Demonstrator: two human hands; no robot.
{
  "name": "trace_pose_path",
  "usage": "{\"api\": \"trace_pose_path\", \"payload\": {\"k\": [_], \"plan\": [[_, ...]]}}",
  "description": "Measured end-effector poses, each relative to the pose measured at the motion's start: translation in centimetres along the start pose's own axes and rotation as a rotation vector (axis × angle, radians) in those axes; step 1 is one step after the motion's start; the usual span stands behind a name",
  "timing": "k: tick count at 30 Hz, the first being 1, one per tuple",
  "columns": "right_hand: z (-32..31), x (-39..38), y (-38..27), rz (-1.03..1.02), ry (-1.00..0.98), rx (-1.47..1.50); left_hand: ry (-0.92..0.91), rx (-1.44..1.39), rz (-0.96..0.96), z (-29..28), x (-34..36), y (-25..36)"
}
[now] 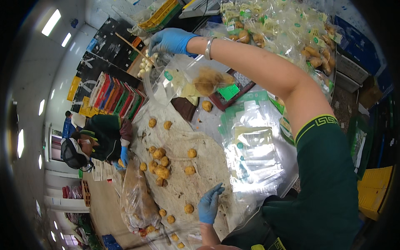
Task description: The person packs potatoes into plastic bags by hand, weighing some of the bags on a digital scale and placing them onto a pile in the workspace.
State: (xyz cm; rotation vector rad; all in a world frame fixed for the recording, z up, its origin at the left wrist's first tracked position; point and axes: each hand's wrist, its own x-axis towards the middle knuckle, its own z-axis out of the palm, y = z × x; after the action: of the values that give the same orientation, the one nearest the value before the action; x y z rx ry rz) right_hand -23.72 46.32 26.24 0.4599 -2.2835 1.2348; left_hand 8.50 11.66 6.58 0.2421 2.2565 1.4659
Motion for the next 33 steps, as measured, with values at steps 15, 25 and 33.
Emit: {"api": "trace_pose_path", "payload": {"k": [15, 25, 33], "plan": [[2.5, -4.1, 12.6, 0.124, -0.16, -0.474, -0.123, 0.369, -0.185, 0.3, 0.2, -6.1], [8.6, -6.6, 17.5, 0.39, 0.021, -0.446, -0.211, 0.414, -0.126, 2.2, 2.7, -3.7], [-15.5, -13.3, 7.0, 0.351, 0.329, -0.229, -0.359, 0.226, -0.158, 4.2, 1.9, -6.4]]}}
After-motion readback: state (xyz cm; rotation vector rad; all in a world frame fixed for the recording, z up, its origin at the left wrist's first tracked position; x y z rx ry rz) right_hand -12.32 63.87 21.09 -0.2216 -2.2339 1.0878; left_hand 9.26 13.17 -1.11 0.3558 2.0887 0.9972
